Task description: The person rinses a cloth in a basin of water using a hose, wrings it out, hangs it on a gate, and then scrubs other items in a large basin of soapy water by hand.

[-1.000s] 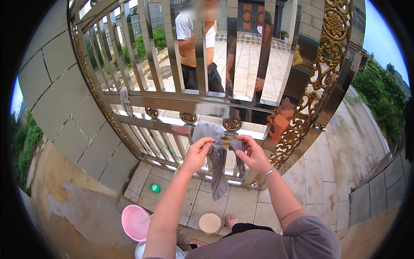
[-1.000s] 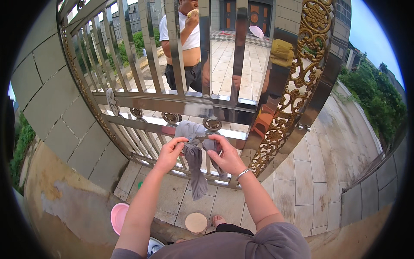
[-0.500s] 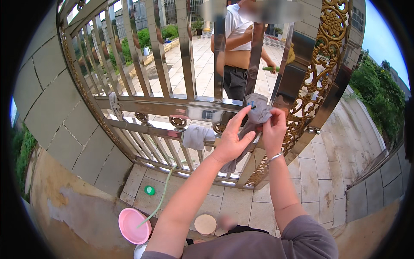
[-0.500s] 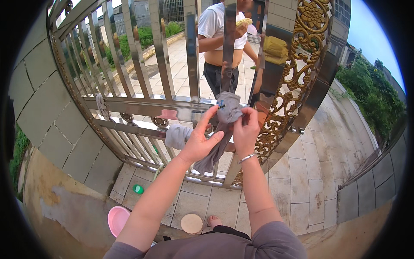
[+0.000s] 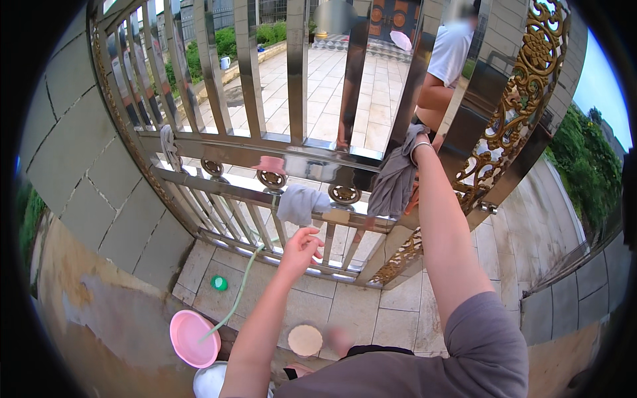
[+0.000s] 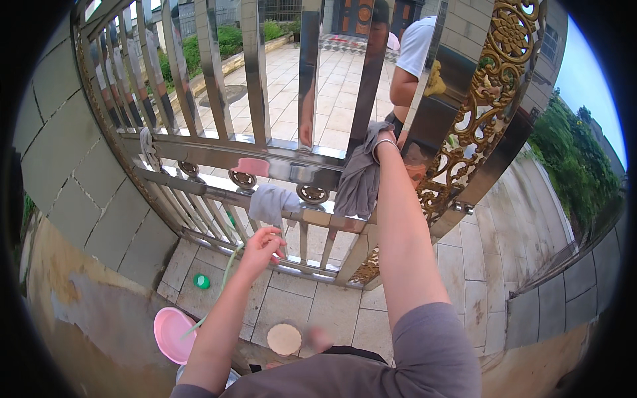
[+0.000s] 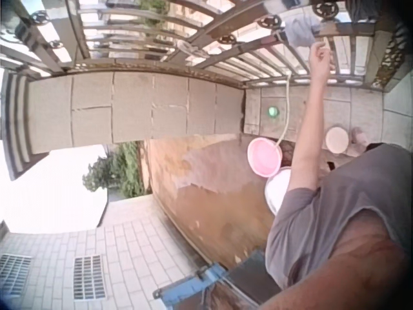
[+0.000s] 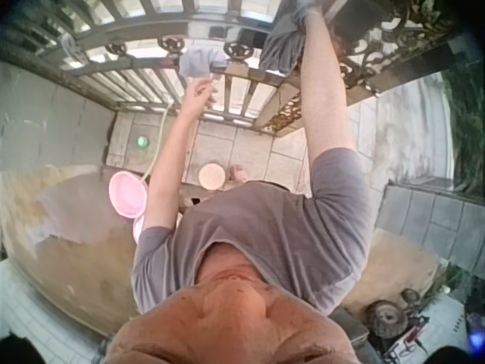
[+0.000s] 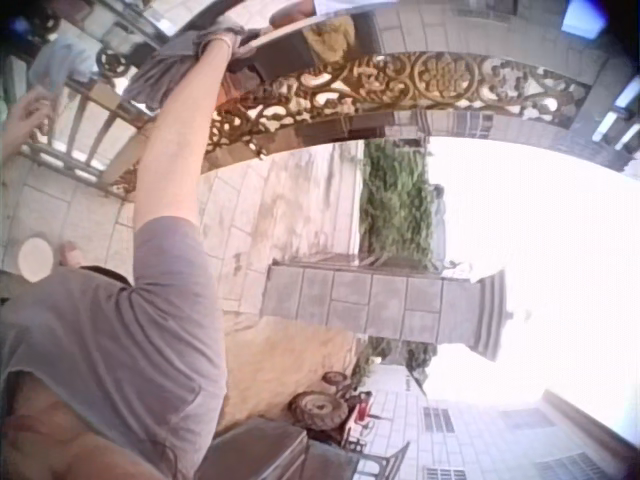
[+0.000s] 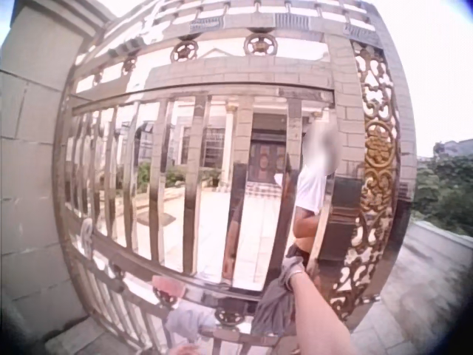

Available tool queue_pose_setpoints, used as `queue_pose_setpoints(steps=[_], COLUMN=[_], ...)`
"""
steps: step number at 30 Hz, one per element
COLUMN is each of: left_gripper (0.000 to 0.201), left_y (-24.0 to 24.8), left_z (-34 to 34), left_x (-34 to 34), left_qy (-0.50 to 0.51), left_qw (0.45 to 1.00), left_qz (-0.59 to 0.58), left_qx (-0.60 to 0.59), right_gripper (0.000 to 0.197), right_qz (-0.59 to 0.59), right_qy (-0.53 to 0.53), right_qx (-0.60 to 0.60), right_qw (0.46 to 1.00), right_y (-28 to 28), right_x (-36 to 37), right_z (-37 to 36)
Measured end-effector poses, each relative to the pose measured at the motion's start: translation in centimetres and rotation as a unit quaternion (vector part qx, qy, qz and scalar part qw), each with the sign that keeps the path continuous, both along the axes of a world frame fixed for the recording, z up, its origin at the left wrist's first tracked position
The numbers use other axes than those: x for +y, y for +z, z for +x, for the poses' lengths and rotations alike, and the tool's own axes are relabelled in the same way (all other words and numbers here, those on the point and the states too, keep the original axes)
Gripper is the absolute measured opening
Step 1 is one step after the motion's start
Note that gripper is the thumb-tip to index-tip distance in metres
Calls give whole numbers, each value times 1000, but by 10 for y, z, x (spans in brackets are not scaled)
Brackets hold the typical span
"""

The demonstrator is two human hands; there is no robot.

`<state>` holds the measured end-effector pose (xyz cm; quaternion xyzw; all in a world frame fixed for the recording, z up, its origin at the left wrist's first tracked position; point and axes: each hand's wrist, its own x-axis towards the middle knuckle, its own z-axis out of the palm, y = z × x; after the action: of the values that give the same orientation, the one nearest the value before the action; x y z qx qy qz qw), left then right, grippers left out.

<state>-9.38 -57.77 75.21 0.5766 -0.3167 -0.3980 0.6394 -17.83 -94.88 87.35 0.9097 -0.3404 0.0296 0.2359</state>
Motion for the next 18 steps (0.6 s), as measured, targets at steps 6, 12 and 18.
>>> queue_pose_setpoints(steps=[6, 12, 18], left_gripper=[22, 16, 15], left_y=[-31, -47, -69], left_z=[12, 6, 3], left_x=[23, 37, 46], left_qy=[2, -30, -43], left_qw=[996, 992, 987], left_qz=[87, 117, 149], left_qx=[18, 22, 37], right_gripper=[21, 21, 22], right_qz=[160, 181, 190], right_qy=[-77, -51, -7], right_qx=[-92, -78, -61], right_qw=[980, 979, 980], right_y=[18, 45, 81], right_x=[22, 30, 51], right_z=[22, 15, 9])
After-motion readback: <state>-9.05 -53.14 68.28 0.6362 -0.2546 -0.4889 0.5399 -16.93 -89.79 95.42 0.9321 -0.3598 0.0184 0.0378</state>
